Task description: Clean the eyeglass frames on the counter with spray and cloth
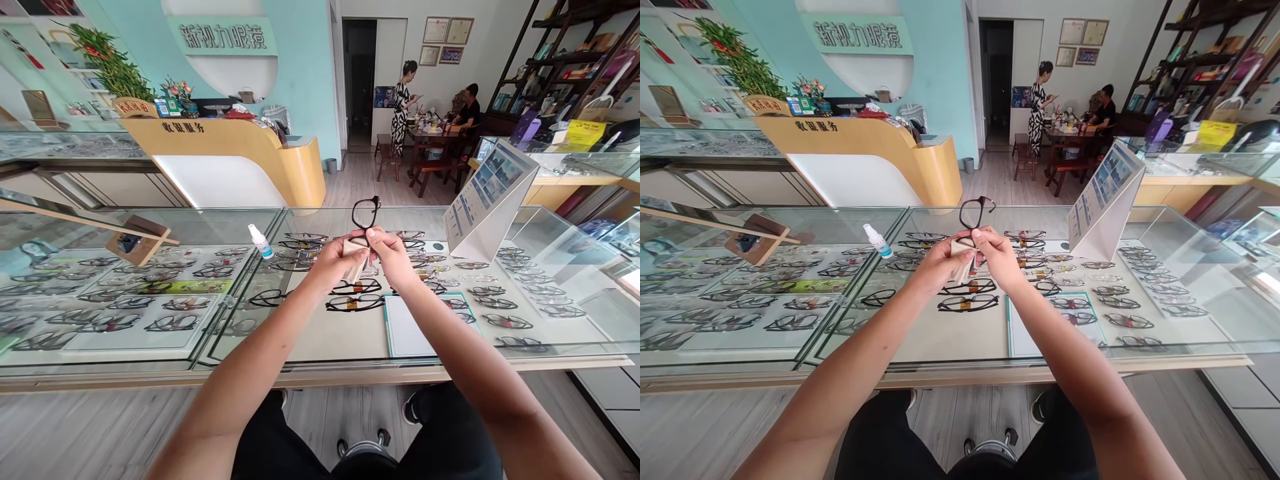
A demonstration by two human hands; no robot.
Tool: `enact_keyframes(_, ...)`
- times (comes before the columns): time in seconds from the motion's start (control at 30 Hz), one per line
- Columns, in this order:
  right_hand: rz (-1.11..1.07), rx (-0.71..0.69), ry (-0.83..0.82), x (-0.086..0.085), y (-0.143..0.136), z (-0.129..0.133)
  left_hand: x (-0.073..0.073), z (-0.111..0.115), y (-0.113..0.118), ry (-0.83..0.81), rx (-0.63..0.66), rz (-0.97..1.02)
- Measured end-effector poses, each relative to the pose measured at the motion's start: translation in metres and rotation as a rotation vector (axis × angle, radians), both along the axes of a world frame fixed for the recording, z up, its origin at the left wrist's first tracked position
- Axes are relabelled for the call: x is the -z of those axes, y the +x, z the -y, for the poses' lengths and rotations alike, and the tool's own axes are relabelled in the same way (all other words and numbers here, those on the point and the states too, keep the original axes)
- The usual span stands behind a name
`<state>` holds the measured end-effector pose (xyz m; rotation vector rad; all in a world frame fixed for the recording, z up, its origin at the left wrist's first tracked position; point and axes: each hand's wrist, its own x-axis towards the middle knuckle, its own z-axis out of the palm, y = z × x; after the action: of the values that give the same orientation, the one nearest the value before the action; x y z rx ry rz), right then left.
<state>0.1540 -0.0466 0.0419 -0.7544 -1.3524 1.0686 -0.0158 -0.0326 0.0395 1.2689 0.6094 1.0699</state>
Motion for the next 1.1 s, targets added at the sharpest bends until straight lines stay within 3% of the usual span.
enact_keyframes(0.13,-0.063,0.049,-0.045,-0.002,0.001,-0.001,-0.004,0.002,-0.001,0.022,0.063,-0.059)
enact_keyframes(0.3,-0.128,0.071,-0.105,-0.004,0.004,-0.003,-0.002,0.002,0.000,-0.010,0.039,-0.047)
enact_keyframes(0.47,-0.222,0.110,-0.051,-0.005,0.010,-0.009,0.005,-0.004,0.003,-0.079,-0.112,0.038)
enact_keyframes(0.6,-0.289,0.134,-0.045,-0.012,0.022,-0.014,0.002,-0.012,-0.001,-0.046,-0.230,0.108)
enact_keyframes(0.7,-0.305,0.064,-0.057,-0.019,0.031,-0.014,-0.005,-0.017,-0.009,0.090,-0.350,0.116)
enact_keyframes(0.83,-0.244,-0.073,-0.081,-0.028,0.034,-0.007,-0.012,-0.014,-0.019,0.321,-0.537,-0.098)
enact_keyframes(1.1,-0.082,-0.145,-0.086,-0.035,0.029,0.003,-0.013,0.003,-0.022,0.883,-0.874,-0.389)
